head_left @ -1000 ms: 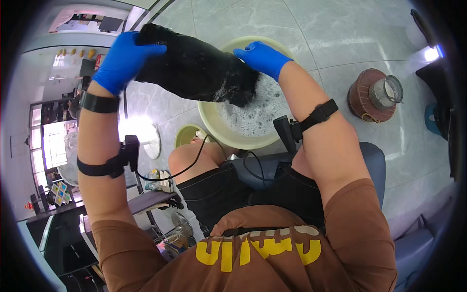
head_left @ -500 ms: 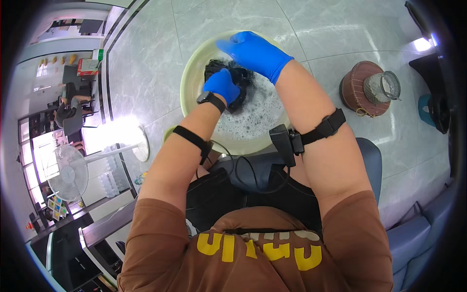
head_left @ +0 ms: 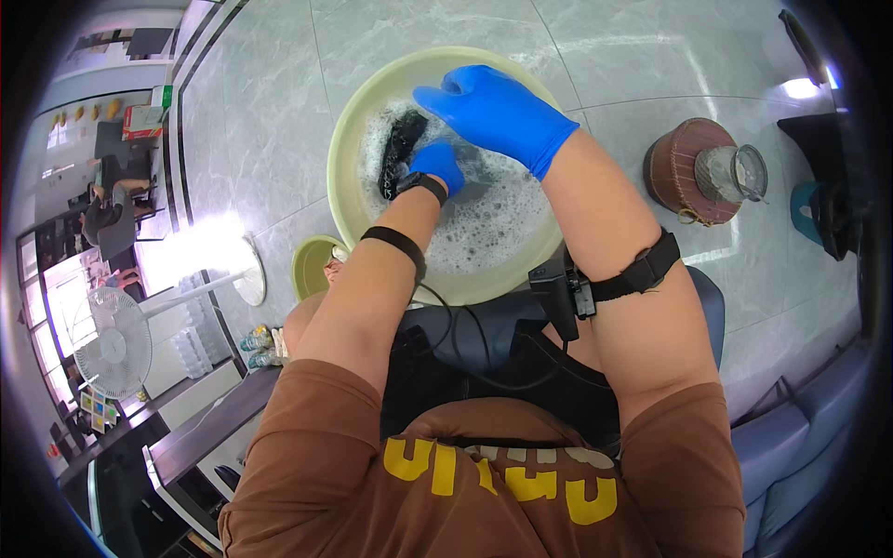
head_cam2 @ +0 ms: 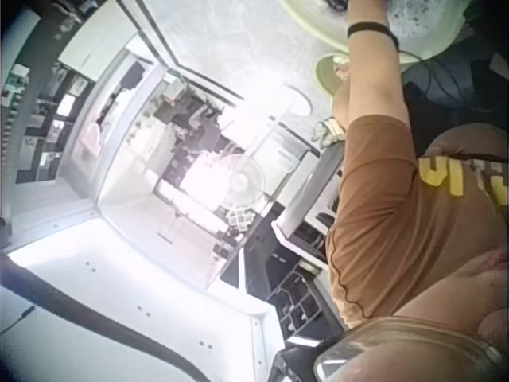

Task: Hand washing black shorts in a basin with soap and water.

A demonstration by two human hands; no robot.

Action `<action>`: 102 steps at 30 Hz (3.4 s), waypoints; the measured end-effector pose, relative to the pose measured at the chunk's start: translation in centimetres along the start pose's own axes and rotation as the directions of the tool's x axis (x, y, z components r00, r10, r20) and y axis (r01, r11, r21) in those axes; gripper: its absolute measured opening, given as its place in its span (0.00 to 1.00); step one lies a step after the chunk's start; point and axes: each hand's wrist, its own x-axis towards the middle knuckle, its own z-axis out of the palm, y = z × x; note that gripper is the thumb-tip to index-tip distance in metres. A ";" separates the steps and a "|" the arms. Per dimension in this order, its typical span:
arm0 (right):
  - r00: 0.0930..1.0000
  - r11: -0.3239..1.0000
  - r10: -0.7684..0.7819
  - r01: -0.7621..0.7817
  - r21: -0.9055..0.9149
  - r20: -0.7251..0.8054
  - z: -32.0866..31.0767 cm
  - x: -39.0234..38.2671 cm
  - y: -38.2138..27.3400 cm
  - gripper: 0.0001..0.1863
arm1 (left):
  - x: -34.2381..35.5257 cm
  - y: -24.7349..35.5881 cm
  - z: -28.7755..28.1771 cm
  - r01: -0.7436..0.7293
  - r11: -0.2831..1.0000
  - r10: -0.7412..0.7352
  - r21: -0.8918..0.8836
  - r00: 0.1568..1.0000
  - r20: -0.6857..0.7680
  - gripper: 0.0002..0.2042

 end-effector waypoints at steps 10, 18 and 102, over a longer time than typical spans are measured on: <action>0.999 0.997 -0.047 0.047 -0.055 0.006 0.7 0.6 0.5 0.29 | -7.6 -2.8 -12.5 -0.073 0.940 0.041 -0.334 0.994 -0.102 0.17; 0.993 1.000 0.026 -0.028 0.011 0.118 0.5 -0.4 0.7 0.27 | -16.0 -1.4 -27.4 -0.214 0.868 0.151 -0.449 0.973 -0.173 0.14; 0.986 0.943 -0.102 0.137 0.303 -0.131 10.7 -2.8 -6.1 0.24 | -16.4 -5.3 -13.7 -0.205 0.042 -0.211 -0.978 0.955 -0.209 0.14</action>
